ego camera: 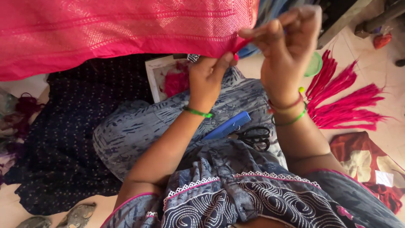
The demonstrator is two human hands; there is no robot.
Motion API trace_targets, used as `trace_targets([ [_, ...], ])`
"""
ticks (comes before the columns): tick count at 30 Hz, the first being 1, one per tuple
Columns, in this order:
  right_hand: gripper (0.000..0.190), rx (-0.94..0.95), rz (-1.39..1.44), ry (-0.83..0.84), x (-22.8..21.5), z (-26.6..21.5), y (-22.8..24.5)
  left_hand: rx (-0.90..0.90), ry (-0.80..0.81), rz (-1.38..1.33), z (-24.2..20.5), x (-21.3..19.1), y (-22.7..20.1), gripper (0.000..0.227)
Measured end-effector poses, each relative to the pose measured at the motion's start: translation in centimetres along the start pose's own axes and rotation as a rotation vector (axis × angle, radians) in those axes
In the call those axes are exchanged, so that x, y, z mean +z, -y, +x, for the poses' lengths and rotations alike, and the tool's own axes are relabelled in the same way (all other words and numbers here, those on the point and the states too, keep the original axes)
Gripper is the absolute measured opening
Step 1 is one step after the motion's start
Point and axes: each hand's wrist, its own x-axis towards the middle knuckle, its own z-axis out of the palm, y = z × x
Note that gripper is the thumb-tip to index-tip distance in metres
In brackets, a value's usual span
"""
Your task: Sewing decorative tassels onto the edge of a pink fabric garment.
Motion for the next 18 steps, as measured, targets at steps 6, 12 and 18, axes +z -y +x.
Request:
trace_targets([
  [6, 0.020, -0.014, -0.295, 0.010, 1.3, -8.3, 0.4, 0.797, 0.100, 0.748, -0.3, -2.8, -1.7, 0.014],
  [12, 0.042, -0.443, -0.860, 0.428, 2.5, -7.9, -0.8, -0.124, 0.311, -0.223, -0.3, -2.9, 1.5, 0.022],
  [18, 0.034, 0.473, 0.077, -0.045, -0.5, -4.2, -6.3, -0.153, 0.177, -0.389, -0.7, -2.5, 5.2, 0.024],
])
